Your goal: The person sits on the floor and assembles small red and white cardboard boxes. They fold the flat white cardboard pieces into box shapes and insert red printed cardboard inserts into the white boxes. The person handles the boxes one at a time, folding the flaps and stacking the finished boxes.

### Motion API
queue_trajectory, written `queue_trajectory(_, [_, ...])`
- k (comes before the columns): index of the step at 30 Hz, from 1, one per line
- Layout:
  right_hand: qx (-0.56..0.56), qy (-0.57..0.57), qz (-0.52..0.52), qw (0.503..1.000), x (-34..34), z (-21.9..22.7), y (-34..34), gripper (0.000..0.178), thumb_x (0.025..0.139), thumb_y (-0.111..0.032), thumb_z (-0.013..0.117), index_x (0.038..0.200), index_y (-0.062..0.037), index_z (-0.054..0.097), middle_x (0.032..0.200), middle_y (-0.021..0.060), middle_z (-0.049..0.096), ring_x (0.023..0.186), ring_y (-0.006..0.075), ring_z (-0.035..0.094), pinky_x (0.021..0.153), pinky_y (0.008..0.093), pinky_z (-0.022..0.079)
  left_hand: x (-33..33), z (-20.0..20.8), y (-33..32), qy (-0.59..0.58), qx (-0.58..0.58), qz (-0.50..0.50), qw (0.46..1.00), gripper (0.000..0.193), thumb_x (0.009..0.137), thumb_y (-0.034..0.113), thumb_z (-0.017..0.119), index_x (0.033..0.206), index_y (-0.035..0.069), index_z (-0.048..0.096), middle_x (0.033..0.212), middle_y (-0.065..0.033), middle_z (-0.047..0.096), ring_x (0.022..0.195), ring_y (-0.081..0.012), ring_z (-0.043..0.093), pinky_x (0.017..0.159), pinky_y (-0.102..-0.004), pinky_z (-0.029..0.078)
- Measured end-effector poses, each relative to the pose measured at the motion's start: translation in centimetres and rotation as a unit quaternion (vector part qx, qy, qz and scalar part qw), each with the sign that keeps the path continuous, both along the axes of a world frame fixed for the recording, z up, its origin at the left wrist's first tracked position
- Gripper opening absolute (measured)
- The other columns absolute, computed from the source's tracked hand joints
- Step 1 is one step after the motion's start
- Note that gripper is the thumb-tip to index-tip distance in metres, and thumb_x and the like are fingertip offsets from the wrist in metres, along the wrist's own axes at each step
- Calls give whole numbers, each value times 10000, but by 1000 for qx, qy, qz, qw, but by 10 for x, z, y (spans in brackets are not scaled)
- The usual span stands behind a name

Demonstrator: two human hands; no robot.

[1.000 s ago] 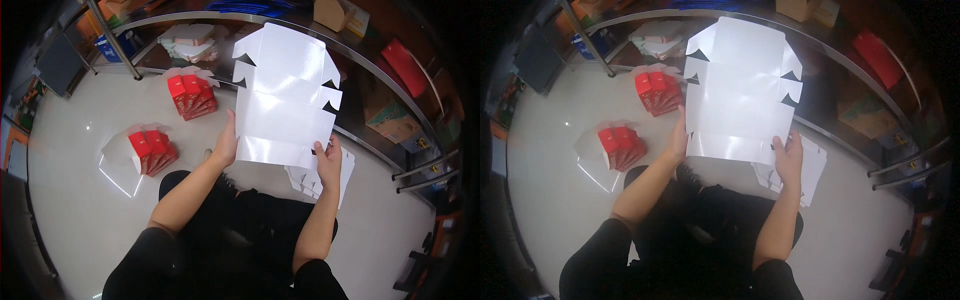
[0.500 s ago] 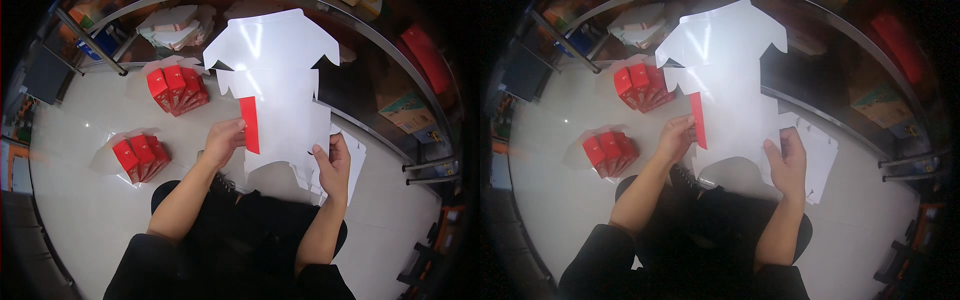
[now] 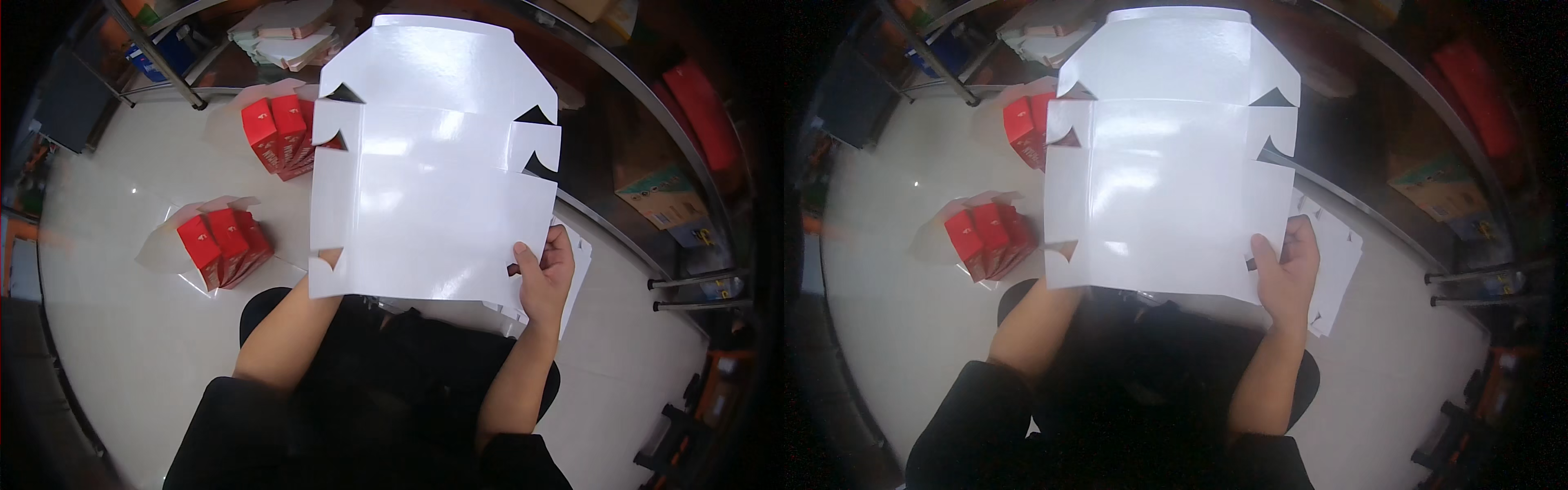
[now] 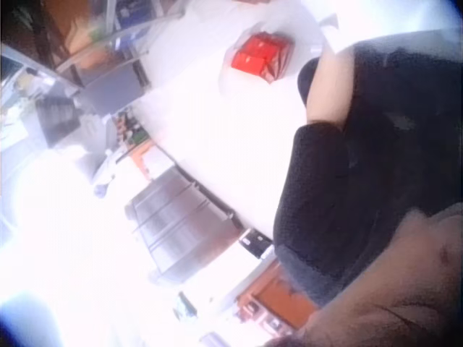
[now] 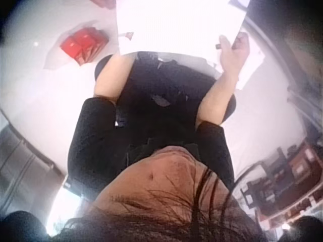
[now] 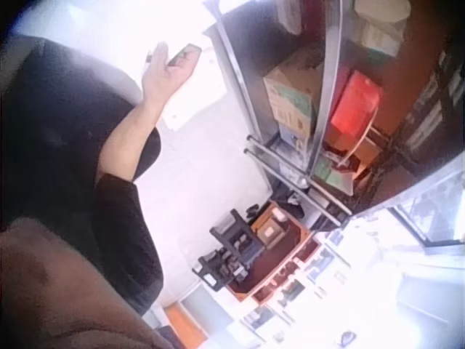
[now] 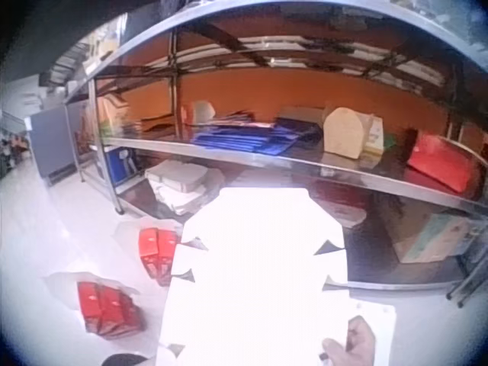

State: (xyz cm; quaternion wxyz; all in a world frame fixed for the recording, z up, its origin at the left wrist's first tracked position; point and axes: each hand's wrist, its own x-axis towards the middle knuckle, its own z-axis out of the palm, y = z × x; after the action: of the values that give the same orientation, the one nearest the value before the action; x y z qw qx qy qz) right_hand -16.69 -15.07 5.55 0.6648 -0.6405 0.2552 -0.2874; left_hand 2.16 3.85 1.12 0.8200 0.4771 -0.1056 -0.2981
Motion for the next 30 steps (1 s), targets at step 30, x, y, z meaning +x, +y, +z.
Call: queue_trajectory(30, [-124, -16, 94, 988, -1, -8, -5, 219, 804, 71, 597, 905, -61, 455, 959, 32, 574, 932, 113, 529, 909, 280, 418, 19, -31, -8, -258, 227, 14, 939, 519, 1043, 424, 504, 835, -28, 652, 709, -47, 611, 665, -114, 522, 650, -301, 454])
